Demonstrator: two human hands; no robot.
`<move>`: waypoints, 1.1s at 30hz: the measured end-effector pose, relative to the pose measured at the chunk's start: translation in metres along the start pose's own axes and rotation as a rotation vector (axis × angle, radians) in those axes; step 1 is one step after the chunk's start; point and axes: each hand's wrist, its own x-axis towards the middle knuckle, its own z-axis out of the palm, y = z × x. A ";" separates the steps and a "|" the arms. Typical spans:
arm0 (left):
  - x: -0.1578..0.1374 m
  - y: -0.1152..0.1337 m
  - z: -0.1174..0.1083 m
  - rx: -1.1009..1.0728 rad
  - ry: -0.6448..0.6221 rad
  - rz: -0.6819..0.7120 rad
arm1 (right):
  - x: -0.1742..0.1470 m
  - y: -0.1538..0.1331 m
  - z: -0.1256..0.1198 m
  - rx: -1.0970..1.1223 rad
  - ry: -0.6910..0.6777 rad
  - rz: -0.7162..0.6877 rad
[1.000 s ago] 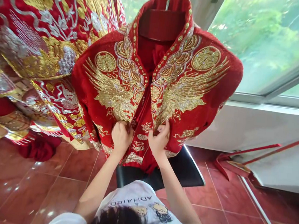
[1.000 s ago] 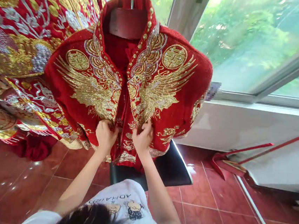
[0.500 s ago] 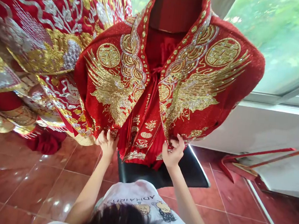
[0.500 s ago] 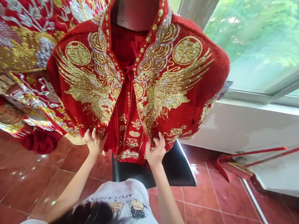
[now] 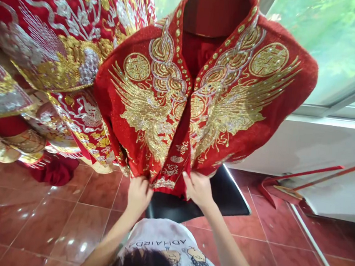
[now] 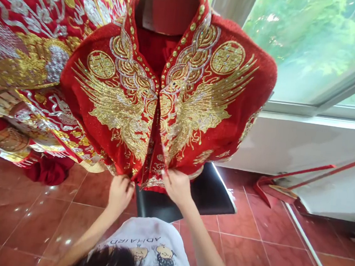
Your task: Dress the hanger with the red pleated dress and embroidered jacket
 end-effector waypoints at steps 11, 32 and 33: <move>0.075 0.038 0.107 -0.835 0.065 -0.485 | 0.040 0.051 0.076 0.554 0.029 0.411; -0.005 0.011 0.104 -1.554 0.342 -1.273 | -0.056 0.084 0.030 1.278 -0.117 1.008; -0.008 0.017 0.103 -1.557 0.307 -1.290 | -0.059 0.078 0.031 1.288 -0.124 0.994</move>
